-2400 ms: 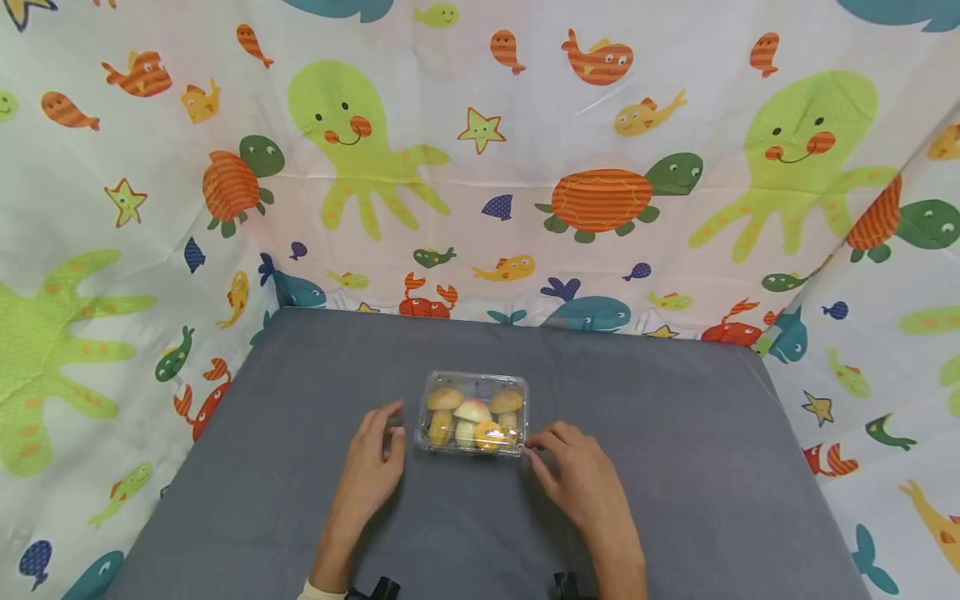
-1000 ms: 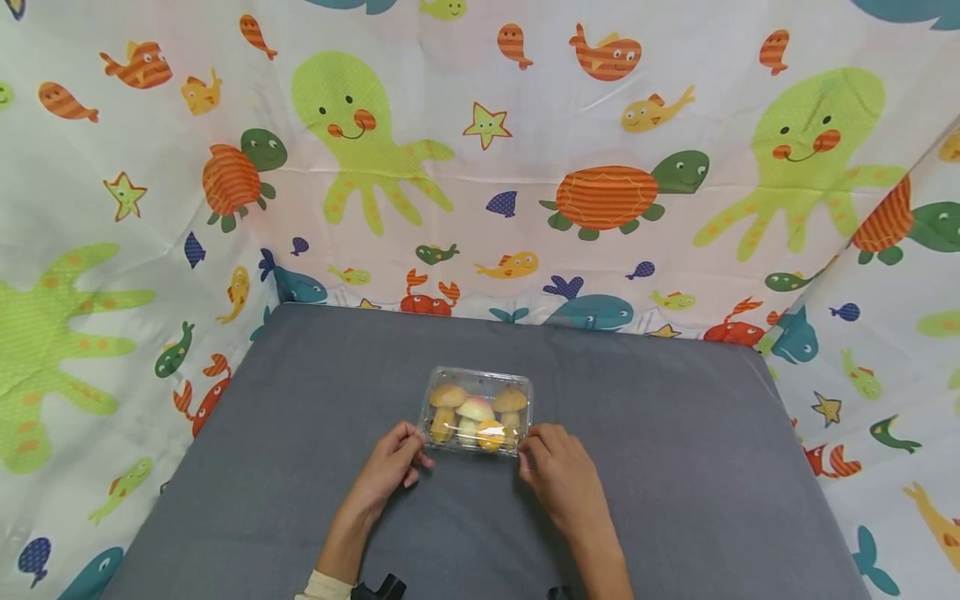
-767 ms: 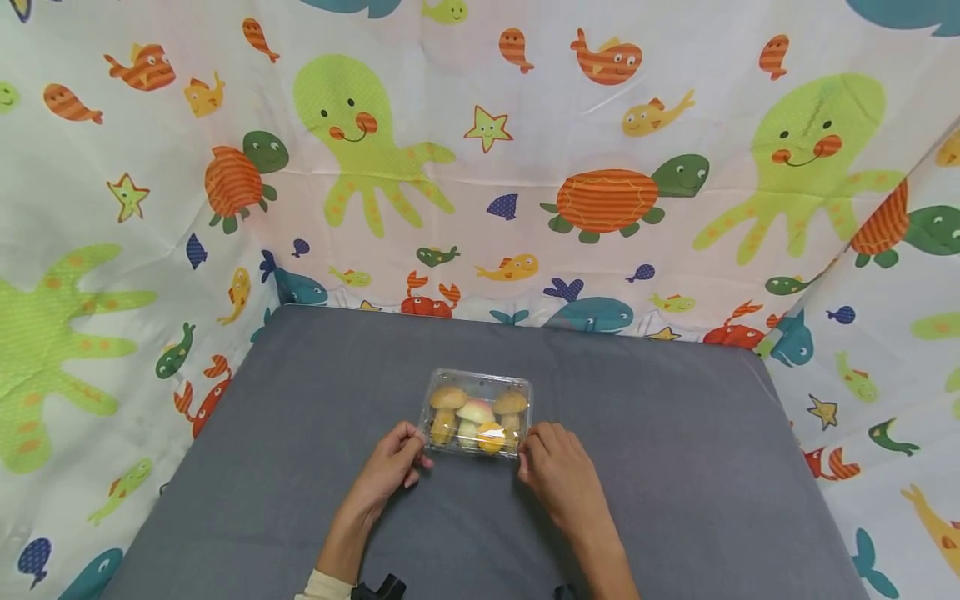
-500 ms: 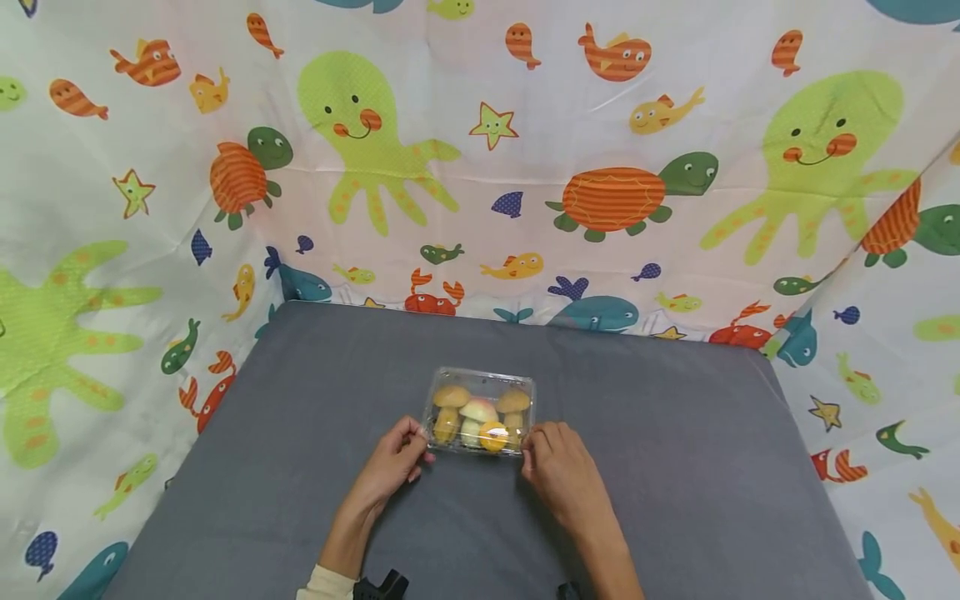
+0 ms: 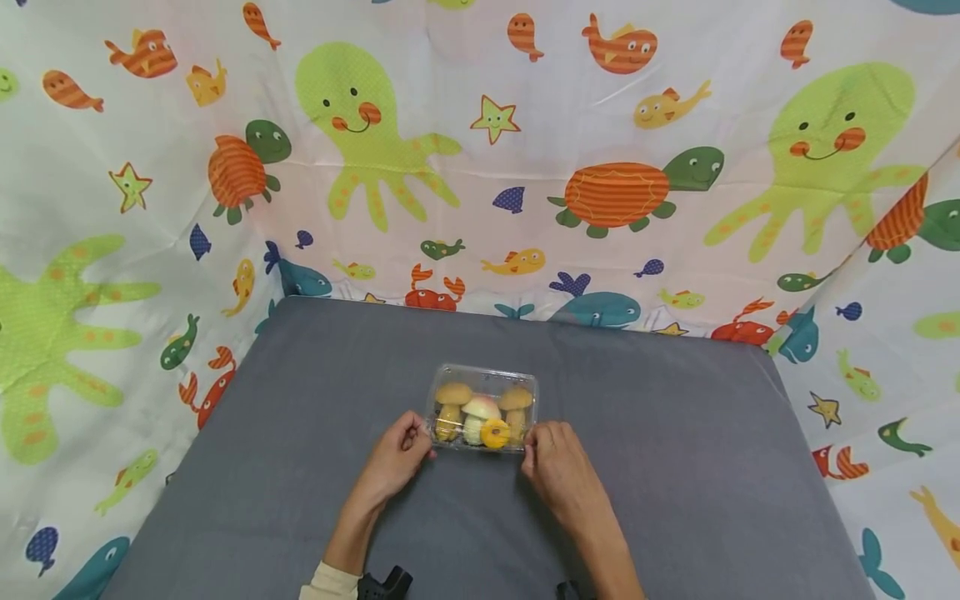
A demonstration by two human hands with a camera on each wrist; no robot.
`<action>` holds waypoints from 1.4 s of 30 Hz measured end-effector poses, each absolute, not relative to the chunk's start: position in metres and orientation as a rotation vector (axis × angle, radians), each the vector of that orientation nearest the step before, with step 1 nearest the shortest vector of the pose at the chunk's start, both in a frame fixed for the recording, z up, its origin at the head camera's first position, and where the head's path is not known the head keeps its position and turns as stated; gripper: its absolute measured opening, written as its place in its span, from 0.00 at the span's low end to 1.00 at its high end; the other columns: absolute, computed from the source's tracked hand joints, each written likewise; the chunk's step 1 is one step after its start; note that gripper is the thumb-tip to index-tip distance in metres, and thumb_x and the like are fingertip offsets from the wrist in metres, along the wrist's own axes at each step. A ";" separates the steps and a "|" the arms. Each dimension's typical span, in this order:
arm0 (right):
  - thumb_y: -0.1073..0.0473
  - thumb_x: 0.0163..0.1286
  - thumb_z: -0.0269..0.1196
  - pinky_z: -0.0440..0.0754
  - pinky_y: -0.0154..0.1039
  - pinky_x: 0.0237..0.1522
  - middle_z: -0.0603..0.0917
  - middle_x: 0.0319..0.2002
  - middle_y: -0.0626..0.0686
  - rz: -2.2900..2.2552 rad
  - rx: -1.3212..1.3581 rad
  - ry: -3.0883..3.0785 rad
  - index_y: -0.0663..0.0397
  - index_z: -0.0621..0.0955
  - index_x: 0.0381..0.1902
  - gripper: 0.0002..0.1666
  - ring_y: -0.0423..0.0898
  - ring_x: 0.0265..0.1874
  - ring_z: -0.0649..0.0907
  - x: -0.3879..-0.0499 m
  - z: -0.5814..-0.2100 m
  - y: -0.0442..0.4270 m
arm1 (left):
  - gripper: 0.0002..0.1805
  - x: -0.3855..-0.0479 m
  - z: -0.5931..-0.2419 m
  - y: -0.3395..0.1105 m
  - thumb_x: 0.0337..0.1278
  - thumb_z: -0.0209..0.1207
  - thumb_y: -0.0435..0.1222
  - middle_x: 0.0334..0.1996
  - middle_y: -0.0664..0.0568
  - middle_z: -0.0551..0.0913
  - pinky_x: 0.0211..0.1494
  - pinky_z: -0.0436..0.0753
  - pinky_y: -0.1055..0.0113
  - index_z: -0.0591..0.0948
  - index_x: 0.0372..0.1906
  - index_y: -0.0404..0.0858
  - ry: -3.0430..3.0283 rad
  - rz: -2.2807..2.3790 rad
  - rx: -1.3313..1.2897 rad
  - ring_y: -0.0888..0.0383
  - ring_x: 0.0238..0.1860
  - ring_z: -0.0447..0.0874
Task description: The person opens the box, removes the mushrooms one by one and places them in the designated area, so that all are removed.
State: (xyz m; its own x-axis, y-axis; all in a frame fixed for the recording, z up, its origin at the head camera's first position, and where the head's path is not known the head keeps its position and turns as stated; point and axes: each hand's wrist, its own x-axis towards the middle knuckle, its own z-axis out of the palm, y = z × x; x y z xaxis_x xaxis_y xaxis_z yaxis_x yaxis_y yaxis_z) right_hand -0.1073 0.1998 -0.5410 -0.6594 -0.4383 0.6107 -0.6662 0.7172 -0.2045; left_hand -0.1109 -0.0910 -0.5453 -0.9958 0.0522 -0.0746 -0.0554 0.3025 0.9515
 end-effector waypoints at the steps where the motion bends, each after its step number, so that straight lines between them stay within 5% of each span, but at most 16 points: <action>1: 0.64 0.71 0.52 0.78 0.48 0.39 0.79 0.35 0.54 0.593 0.834 -2.382 0.62 0.76 0.37 0.08 0.51 0.36 0.79 -0.108 -0.539 0.200 | 0.05 -0.111 -0.545 -0.091 0.66 0.60 0.31 0.27 0.53 0.85 0.33 0.73 0.68 0.77 0.35 0.44 2.472 1.787 -0.009 0.53 0.29 0.85; 6: 0.68 0.70 0.55 0.78 0.46 0.39 0.78 0.36 0.57 0.676 0.812 -2.344 0.65 0.75 0.40 0.04 0.51 0.37 0.78 -0.111 -0.521 0.202 | 0.04 -0.110 -0.543 -0.090 0.67 0.59 0.33 0.27 0.53 0.84 0.35 0.75 0.67 0.78 0.36 0.44 2.480 1.767 -0.022 0.56 0.32 0.89; 12: 0.75 0.61 0.64 0.80 0.46 0.39 0.77 0.38 0.58 0.662 0.770 -2.427 0.64 0.74 0.42 0.13 0.52 0.38 0.78 -0.112 -0.500 0.204 | 0.03 -0.110 -0.546 -0.089 0.70 0.58 0.32 0.27 0.51 0.82 0.37 0.78 0.66 0.78 0.37 0.42 2.400 1.832 -0.030 0.52 0.34 0.90; 29: 0.69 0.76 0.60 0.81 0.52 0.48 0.76 0.44 0.60 0.744 0.581 -2.562 0.63 0.73 0.47 0.07 0.55 0.45 0.77 -0.144 -0.467 0.212 | 0.03 -0.110 -0.551 -0.089 0.70 0.59 0.30 0.28 0.51 0.78 0.40 0.81 0.66 0.77 0.38 0.37 2.297 1.930 -0.030 0.47 0.35 0.91; 38: 0.67 0.78 0.59 0.82 0.52 0.47 0.77 0.44 0.60 0.799 0.533 -2.551 0.65 0.74 0.49 0.06 0.54 0.44 0.80 -0.163 -0.461 0.215 | 0.03 -0.111 -0.552 -0.087 0.71 0.55 0.27 0.28 0.46 0.78 0.40 0.79 0.67 0.76 0.38 0.33 2.286 1.929 -0.058 0.35 0.38 0.90; 42: 0.66 0.79 0.58 0.81 0.53 0.47 0.78 0.43 0.59 0.861 0.524 -2.534 0.64 0.76 0.49 0.06 0.54 0.43 0.81 -0.172 -0.460 0.215 | 0.04 -0.111 -0.552 -0.088 0.73 0.56 0.30 0.29 0.46 0.79 0.41 0.81 0.65 0.77 0.39 0.35 2.252 1.963 -0.038 0.38 0.38 0.90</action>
